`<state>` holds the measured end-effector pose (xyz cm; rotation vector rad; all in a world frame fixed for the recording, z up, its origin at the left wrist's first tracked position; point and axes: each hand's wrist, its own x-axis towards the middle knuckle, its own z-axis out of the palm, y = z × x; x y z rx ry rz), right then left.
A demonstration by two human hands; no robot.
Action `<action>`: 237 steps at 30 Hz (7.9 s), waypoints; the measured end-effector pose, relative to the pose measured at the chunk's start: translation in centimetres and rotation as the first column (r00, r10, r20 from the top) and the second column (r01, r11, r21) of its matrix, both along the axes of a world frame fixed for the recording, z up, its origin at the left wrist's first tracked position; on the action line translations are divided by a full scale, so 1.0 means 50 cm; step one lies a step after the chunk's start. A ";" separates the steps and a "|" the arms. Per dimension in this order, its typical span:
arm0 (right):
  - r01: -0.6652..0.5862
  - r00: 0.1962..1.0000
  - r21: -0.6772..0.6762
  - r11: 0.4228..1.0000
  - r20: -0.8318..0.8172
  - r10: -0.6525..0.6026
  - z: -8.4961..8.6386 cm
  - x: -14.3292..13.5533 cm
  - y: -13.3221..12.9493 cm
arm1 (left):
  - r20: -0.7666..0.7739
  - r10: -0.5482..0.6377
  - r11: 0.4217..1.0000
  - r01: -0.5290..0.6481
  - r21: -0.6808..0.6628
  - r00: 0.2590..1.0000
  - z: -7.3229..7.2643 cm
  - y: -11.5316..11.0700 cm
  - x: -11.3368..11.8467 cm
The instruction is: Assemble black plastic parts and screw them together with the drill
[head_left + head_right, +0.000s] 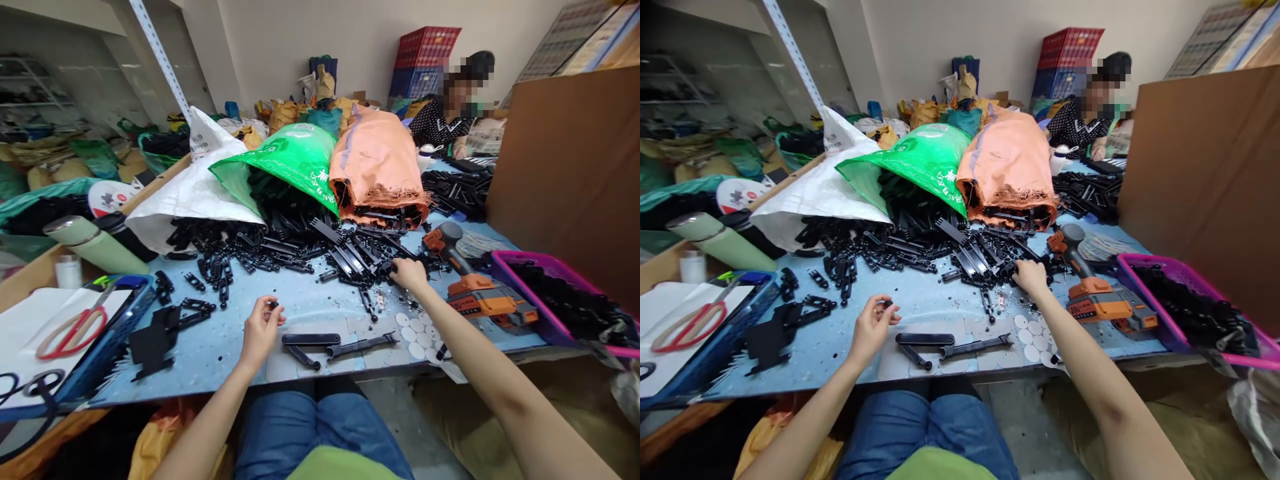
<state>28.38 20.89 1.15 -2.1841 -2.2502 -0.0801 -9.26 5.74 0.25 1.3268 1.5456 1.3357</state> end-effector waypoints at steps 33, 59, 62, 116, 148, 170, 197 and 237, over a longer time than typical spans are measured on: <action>-0.722 0.533 0.130 0.680 -0.522 0.666 0.026 -0.231 -0.303 | -0.728 0.122 0.894 0.243 0.376 0.675 -0.040 -0.102 -0.020; -0.770 0.431 0.285 0.570 -0.426 0.796 0.018 -0.313 -0.315 | -0.841 -0.064 0.998 0.025 -0.060 0.537 -0.005 -0.165 0.132; -0.837 0.395 0.182 0.515 -0.450 0.801 0.007 -0.386 -0.321 | -0.830 -0.126 0.958 -0.151 -0.245 0.543 -0.007 -0.173 0.131; -0.280 0.893 0.281 0.918 -0.276 0.356 0.067 -0.373 0.224 | -0.871 0.217 0.904 -0.427 0.009 0.441 0.014 0.161 -0.152; -0.586 0.194 -0.045 0.809 -0.977 0.087 0.007 -0.426 -0.221 | -0.071 0.010 1.000 -0.011 -0.014 0.997 0.034 -0.078 0.056; -0.559 0.258 0.178 0.810 -0.891 0.374 0.011 -0.408 -0.308 | -0.171 0.243 0.963 -0.216 0.161 0.955 0.019 -0.084 0.126; -0.704 0.656 0.154 0.693 -0.233 0.718 -0.035 -0.149 -0.262 | -0.818 -0.398 0.892 0.382 -0.240 0.415 0.009 -0.060 0.087; -0.747 0.662 -0.150 0.648 -0.082 0.745 0.096 -0.223 -0.300 | -0.729 -0.437 0.867 0.463 -0.185 0.526 0.024 -0.067 0.105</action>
